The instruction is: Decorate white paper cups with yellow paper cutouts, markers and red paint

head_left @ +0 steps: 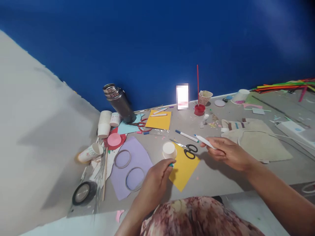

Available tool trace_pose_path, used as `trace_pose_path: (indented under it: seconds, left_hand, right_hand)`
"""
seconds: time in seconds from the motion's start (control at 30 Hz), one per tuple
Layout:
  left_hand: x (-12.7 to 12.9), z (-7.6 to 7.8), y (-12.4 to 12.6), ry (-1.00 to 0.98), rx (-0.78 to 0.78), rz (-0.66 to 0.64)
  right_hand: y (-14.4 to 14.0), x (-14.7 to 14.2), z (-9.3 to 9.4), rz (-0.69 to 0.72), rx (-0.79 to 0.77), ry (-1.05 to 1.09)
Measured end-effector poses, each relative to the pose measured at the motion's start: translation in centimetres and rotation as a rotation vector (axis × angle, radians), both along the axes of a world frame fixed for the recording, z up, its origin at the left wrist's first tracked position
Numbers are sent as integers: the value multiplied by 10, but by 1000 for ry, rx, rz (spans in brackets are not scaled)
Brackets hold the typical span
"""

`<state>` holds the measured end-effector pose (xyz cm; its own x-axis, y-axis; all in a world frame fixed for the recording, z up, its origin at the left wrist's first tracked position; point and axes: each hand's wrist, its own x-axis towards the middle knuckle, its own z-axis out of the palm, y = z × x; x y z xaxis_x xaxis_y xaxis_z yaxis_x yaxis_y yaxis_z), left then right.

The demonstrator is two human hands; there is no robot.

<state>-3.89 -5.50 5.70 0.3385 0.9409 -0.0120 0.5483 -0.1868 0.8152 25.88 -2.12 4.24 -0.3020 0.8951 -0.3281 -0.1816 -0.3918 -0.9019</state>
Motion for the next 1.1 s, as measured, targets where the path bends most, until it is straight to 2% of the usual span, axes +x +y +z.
trace_pose_path:
  seconds: [0.07, 0.13, 0.27, 0.33, 0.37, 0.47, 0.53, 0.63, 0.7, 0.73, 0.8, 0.9, 1.0, 1.1]
  left_hand:
    - [2, 1, 0, -10, 42, -41]
    - [0, 4, 2, -30, 83, -17]
    - [-5, 6, 25, -22, 144, 184]
    - [-5, 1, 45, 14, 136, 305]
    - [-4, -4, 57, 43, 129, 325]
    - [-4, -21, 85, 186, 137, 290]
    - [-6, -31, 92, 248, 161, 239]
    - [-13, -37, 78, 252, 290, 189]
    - [-16, -40, 57, 141, 331, 145]
    - [-15, -42, 46, 62, 307, 128]
    - [-8, -50, 26, -105, 163, 157]
    - [9, -67, 11, -294, -57, 283]
    - [23, -79, 13, -342, -97, 380]
    - [30, -80, 23, -315, -76, 409]
  right_hand:
    - [-3, 2, -5, -3, -23, 18]
    - [-7, 3, -12, -11, -32, 8]
    - [-8, 3, -24, -97, -28, -35]
    - [-7, 2, -26, -130, -11, -70]
    - [-6, 1, -26, -150, 9, -92]
    - [-5, -1, -22, -234, 90, -184]
    - [-6, -1, -20, -280, 121, -238]
    - [-9, 7, -23, -324, 96, -238]
    - [-11, 17, -29, -340, 64, -204]
    - [-11, 21, -32, -334, 50, -187]
    - [-11, 28, -36, -318, 42, -156]
    - [-9, 27, -35, -299, 91, -110]
    - [-2, 16, -26, -315, 175, -68]
    - [14, 4, -16, -352, 250, -38]
